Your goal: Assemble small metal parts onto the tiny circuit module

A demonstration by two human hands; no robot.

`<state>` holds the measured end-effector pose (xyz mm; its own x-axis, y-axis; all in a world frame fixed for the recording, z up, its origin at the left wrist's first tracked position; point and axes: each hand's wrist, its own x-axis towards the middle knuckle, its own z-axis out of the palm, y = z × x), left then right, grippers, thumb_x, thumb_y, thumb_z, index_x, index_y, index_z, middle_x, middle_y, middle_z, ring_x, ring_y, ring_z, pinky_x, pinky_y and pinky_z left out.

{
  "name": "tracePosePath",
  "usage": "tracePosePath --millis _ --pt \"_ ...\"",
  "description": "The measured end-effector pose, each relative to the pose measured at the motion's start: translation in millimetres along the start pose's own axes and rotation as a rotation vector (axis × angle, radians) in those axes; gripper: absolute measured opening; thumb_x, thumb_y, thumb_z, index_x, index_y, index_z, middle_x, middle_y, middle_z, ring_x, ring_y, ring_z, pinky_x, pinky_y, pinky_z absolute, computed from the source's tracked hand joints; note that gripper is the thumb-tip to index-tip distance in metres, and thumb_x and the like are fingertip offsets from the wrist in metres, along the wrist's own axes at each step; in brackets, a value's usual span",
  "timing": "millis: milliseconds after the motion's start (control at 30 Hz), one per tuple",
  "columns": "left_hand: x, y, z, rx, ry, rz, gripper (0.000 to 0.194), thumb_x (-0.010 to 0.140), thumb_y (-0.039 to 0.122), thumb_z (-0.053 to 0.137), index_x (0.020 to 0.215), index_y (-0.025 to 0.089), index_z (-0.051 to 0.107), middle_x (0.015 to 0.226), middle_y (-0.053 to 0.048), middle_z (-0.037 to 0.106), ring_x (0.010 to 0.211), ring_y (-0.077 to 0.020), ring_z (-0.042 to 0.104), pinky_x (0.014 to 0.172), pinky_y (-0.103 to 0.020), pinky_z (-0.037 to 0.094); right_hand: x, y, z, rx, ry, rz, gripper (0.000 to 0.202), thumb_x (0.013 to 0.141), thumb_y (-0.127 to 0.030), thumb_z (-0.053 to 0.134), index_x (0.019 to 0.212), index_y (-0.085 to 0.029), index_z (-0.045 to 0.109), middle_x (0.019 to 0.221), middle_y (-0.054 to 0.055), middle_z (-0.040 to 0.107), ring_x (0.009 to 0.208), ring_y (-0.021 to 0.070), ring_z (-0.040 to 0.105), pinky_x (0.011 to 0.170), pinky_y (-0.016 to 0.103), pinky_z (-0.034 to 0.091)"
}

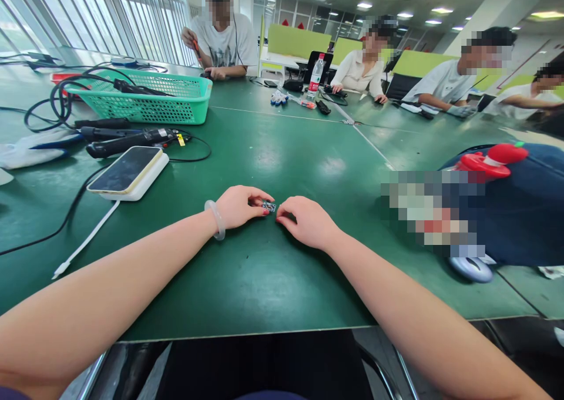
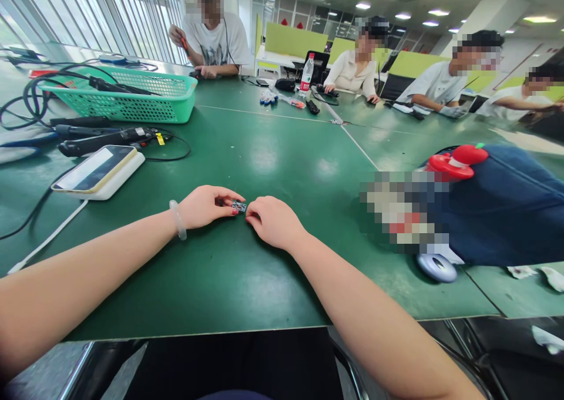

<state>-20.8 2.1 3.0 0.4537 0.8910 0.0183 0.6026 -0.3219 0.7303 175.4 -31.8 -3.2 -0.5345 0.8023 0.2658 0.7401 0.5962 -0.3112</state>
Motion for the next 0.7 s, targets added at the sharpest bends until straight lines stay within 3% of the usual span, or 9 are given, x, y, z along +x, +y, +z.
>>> tracePosePath --millis 333,700 --pt "-1 2 -0.9 -0.228 -0.061 -0.020 0.036 0.065 0.029 0.070 0.098 0.016 0.069 0.073 -0.002 0.068 0.066 -0.0136 0.059 0.066 -0.026 0.046 1 -1 -2 0.419 0.224 0.186 0.007 0.079 -0.024 0.059 0.074 -0.021 0.062 0.072 -0.002 0.060 0.061 0.0095 0.048 0.060 0.024 0.040" --pt "-4 12 -0.9 -0.604 -0.112 -0.152 0.028 0.063 0.016 0.074 0.091 0.014 0.068 0.067 0.000 0.067 0.061 -0.0081 0.058 0.069 -0.024 0.046 3 -4 0 0.611 0.281 0.218 0.007 0.076 -0.026 0.062 0.072 -0.020 0.062 0.070 -0.002 0.058 0.057 0.0081 0.044 0.056 0.023 0.040"
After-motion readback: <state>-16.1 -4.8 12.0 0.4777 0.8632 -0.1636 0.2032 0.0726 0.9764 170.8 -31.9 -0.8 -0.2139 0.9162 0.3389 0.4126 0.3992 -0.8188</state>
